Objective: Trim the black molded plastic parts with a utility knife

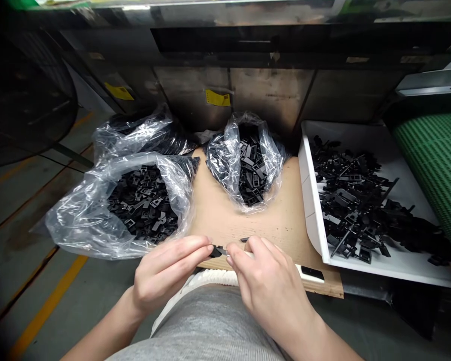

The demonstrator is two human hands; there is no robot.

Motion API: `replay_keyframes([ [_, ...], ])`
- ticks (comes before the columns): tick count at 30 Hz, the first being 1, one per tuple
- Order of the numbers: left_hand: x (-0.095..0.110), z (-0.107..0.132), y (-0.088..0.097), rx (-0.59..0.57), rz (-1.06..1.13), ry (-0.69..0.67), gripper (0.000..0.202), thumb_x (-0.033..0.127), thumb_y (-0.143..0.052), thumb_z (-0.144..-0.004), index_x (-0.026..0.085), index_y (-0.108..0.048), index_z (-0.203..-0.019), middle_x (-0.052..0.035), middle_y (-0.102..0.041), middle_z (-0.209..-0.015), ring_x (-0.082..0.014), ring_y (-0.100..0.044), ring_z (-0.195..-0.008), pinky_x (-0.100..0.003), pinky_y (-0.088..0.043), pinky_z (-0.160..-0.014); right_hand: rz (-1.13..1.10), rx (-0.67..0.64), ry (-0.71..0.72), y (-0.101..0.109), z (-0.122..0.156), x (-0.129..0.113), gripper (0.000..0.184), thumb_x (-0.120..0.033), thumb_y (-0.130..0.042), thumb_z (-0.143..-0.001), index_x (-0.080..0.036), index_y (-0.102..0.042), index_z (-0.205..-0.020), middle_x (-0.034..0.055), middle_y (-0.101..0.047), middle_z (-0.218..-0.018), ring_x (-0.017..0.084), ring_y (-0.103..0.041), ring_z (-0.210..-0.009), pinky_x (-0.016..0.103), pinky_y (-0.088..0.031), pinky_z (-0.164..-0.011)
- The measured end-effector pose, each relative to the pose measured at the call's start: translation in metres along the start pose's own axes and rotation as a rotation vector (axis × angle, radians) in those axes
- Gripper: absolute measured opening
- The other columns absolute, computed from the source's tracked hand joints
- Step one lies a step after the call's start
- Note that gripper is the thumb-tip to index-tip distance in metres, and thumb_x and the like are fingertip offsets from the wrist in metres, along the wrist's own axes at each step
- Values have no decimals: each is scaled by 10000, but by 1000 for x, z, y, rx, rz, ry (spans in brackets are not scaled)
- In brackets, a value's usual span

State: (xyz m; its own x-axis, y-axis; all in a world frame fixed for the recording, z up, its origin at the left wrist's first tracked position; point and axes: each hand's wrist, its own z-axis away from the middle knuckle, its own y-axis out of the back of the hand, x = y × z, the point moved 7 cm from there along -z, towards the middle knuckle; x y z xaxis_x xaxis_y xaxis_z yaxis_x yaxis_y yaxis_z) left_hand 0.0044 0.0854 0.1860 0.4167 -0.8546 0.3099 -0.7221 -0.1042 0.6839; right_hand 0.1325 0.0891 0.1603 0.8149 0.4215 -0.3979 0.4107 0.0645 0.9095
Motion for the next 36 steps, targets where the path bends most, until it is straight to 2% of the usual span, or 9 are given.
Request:
replay_keyframes([
  [4,-5,1,-1,-20,4,31,172,4,-544,-769,34,-613,-924,-150,-664,-887,-181,-610,-867,-266,-504,-735,63,22,25,0,-2,-3,219,-216,-396,-860,-225,-588,-965,11,-470,-668,145,-453,-598,263,-327,-545],
  [8,-7,0,0,-19,39,86,178,11,-548,-770,57,-609,-931,-136,-666,-880,-163,-617,-827,-252,-510,-710,104,7,39,-6,-3,-2,229,-183,-403,-850,-226,-569,-1002,23,-487,-701,156,-462,-624,270,-339,-560],
  [13,-3,-4,3,-21,208,158,185,52,-574,-774,79,-595,-956,-110,-647,-918,-151,-607,-851,-231,-503,-743,186,-32,-56,-21,-6,19,245,-228,-388,-864,-221,-594,-996,26,-486,-669,171,-479,-611,277,-351,-530],
  [15,-1,-6,6,5,230,157,189,38,-575,-769,74,-598,-953,-108,-643,-911,-151,-604,-843,-231,-498,-746,9,-63,-86,-25,-6,26,258,-245,-383,-873,-211,-594,-1018,28,-502,-695,162,-508,-637,277,-389,-564],
  [20,-1,-10,7,36,268,143,220,10,-588,-746,80,-600,-954,-98,-643,-883,-147,-601,-797,-237,-493,-703,-653,-58,-249,-18,0,35,258,-322,-417,-861,-200,-598,-1000,33,-553,-808,149,-539,-740,262,-426,-624],
  [25,3,-13,2,2,280,100,249,-27,-541,-747,91,-592,-960,-105,-657,-883,-162,-605,-801,-260,-495,-685,-1022,-168,-345,-22,0,26,216,-364,-493,-819,-190,-617,-851,-7,-545,-714,118,-503,-657,235,-379,-569],
  [28,5,-14,0,-25,267,79,246,-13,-521,-760,100,-589,-967,-106,-663,-889,-167,-608,-802,-268,-499,-678,-1091,-159,-322,-22,-4,19,142,-305,-539,-793,-182,-602,-761,-18,-543,-696,111,-486,-650,234,-363,-585],
  [32,7,-11,-5,-54,253,66,235,-42,-527,-740,67,-597,-936,-125,-663,-869,-174,-605,-797,-268,-495,-679,-987,-40,-299,-18,-7,19,160,-258,-542,-787,-172,-568,-656,-21,-501,-655,114,-452,-642,238,-341,-597],
  [36,3,-5,-9,-41,266,124,238,-13,-552,-753,81,-582,-969,-118,-649,-901,-169,-600,-832,-258,-490,-729,-1043,-140,-323,-36,-2,21,207,-306,-436,-854,-177,-463,-694,-43,-387,-636,97,-370,-601,226,-299,-556],
])
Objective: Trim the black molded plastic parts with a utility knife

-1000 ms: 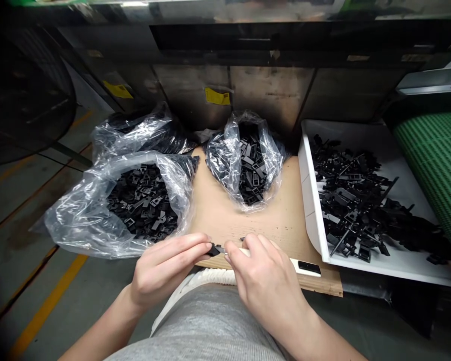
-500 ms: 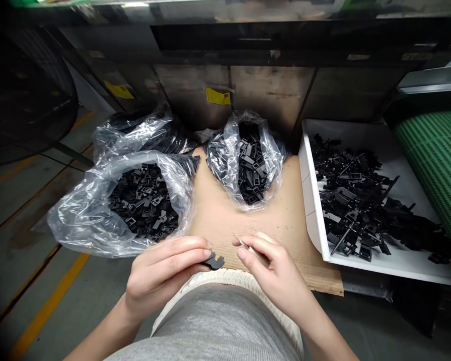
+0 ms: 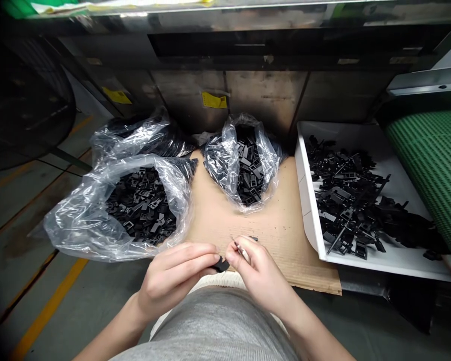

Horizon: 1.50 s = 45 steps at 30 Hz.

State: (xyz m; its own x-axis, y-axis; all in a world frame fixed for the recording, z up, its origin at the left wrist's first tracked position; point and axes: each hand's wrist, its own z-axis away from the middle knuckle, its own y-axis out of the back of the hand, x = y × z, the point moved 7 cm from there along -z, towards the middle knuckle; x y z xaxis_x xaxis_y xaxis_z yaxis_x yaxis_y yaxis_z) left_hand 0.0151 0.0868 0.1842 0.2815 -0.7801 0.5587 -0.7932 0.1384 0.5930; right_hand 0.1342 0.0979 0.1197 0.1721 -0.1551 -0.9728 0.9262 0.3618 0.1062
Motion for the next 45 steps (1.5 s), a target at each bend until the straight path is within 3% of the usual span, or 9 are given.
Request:
replay_keyframes([
  [4,-12,4,6,101,17,156,203,63,-588,-763,140,-582,-950,-75,-625,-867,-158,-600,-794,-244,-499,-700,-196,-81,-101,-2,2,20,213,-364,-398,-873,-184,-411,-760,-70,-280,-598,76,-257,-522,210,-241,-488],
  [7,-14,4,6,100,49,167,193,71,-582,-768,149,-580,-945,-66,-617,-857,-159,-598,-786,-243,-504,-691,-227,-55,-72,2,5,18,285,-387,-417,-861,-173,-412,-673,-68,-294,-568,71,-257,-503,215,-231,-476],
  [14,-15,4,1,70,29,143,197,36,-578,-758,110,-583,-941,-87,-615,-878,-160,-592,-815,-232,-484,-727,67,58,-41,6,7,-3,167,-285,-493,-804,-165,-585,-733,-18,-501,-637,100,-437,-568,220,-336,-522],
  [21,-18,6,-1,23,0,143,200,48,-563,-774,109,-577,-964,-96,-611,-895,-161,-587,-817,-234,-484,-717,415,167,230,3,8,-20,163,-138,-456,-782,-167,-612,-747,28,-569,-684,133,-509,-610,243,-385,-567],
  [26,-21,3,0,31,107,216,210,44,-591,-753,128,-584,-946,-67,-613,-884,-145,-586,-819,-213,-473,-743,352,219,164,12,-1,-13,179,-159,-467,-770,-161,-573,-626,-3,-499,-588,112,-456,-552,226,-343,-519],
  [30,-24,3,1,51,191,261,195,60,-621,-735,129,-598,-916,-59,-629,-887,-142,-592,-845,-203,-460,-779,293,273,91,24,-1,-5,326,-270,-434,-831,-165,-491,-528,-24,-424,-524,96,-400,-508,222,-325,-486],
  [35,-22,2,0,37,234,216,231,42,-618,-732,123,-597,-947,-70,-629,-925,-147,-584,-890,-207,-451,-805,87,105,51,18,2,-3,173,-324,-527,-798,-202,-624,-873,-8,-531,-702,110,-486,-619,225,-394,-556],
  [39,-21,1,2,58,243,244,247,39,-619,-728,125,-595,-958,-58,-616,-936,-131,-574,-880,-183,-438,-810,30,-12,129,7,7,-12,139,-281,-559,-789,-242,-620,-909,-15,-518,-724,105,-501,-637,221,-403,-565],
  [45,-18,1,3,68,236,245,212,48,-614,-736,119,-599,-935,-56,-613,-910,-131,-576,-863,-175,-436,-800,202,123,404,7,15,-28,152,-136,-544,-796,-194,-622,-913,22,-571,-774,117,-547,-706,228,-420,-618],
])
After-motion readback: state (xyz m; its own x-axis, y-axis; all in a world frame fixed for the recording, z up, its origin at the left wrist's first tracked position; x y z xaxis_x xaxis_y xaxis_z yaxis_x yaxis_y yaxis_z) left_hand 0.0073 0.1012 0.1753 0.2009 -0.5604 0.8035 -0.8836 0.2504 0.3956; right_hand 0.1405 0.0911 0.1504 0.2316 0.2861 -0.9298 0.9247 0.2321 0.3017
